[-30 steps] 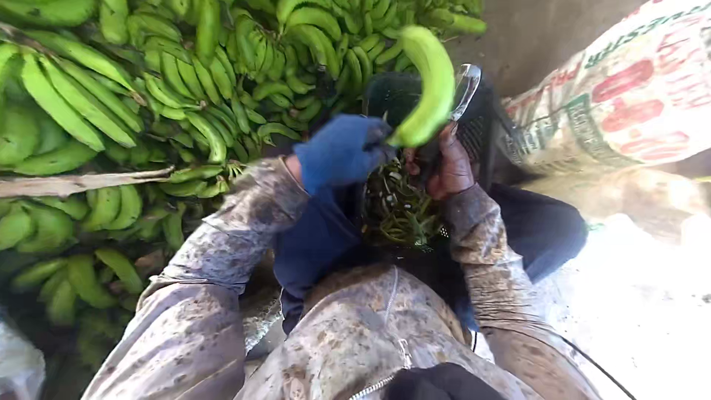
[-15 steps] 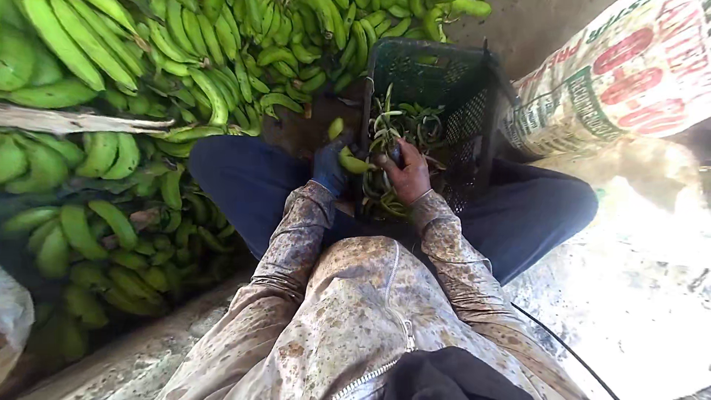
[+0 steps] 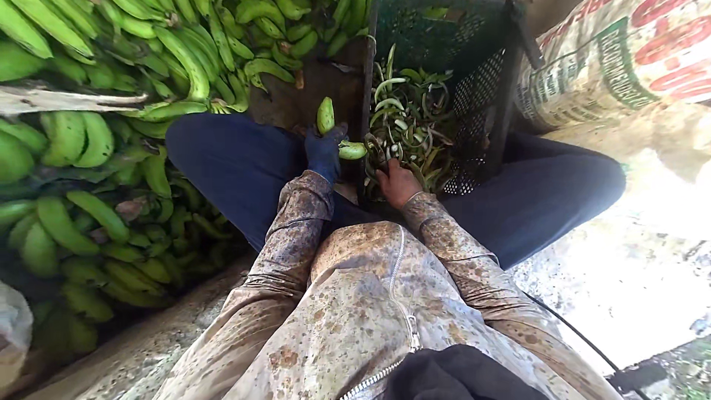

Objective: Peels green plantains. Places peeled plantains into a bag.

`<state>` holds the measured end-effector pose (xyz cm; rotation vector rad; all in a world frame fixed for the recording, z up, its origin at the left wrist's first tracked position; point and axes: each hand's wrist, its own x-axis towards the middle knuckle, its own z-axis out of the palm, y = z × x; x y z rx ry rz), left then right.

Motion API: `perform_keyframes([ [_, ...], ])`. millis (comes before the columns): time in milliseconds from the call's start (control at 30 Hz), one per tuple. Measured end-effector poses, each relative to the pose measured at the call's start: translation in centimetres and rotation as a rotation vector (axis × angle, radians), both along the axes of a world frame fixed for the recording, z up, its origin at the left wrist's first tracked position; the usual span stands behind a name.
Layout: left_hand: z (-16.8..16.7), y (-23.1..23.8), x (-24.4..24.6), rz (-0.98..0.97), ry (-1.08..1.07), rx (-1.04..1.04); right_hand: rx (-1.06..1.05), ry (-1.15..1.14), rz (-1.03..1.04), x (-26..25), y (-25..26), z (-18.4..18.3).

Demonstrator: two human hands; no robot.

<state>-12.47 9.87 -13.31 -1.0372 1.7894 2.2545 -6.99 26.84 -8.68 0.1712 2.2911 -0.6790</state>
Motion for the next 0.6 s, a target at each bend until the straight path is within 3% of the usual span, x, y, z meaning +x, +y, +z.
perform_keyframes([
  [167, -0.4, -0.1, -0.3, -0.045, 0.019, -0.119, 0.001, 0.002, 0.016, -1.8, -1.4, -2.0],
  [267, 0.2, 0.1, -0.3, 0.026, 0.033, -0.192, -0.122, 0.055, 0.004, -1.8, -0.4, -3.1],
  [367, 2.3, -0.1, -1.0, 0.069, 0.101, 0.162, -0.312, 0.185, -0.138, -2.0, 2.2, -2.0],
  [467, 4.0, -0.4, -0.6, -0.172, 0.151, 0.514, -0.493, 0.361, -0.130, -2.0, 4.8, 1.2],
  [600, 6.8, 1.8, -1.3, -0.341, 0.204, 0.549, -0.661, 0.534, 0.014, -2.8, 7.9, 3.7],
])
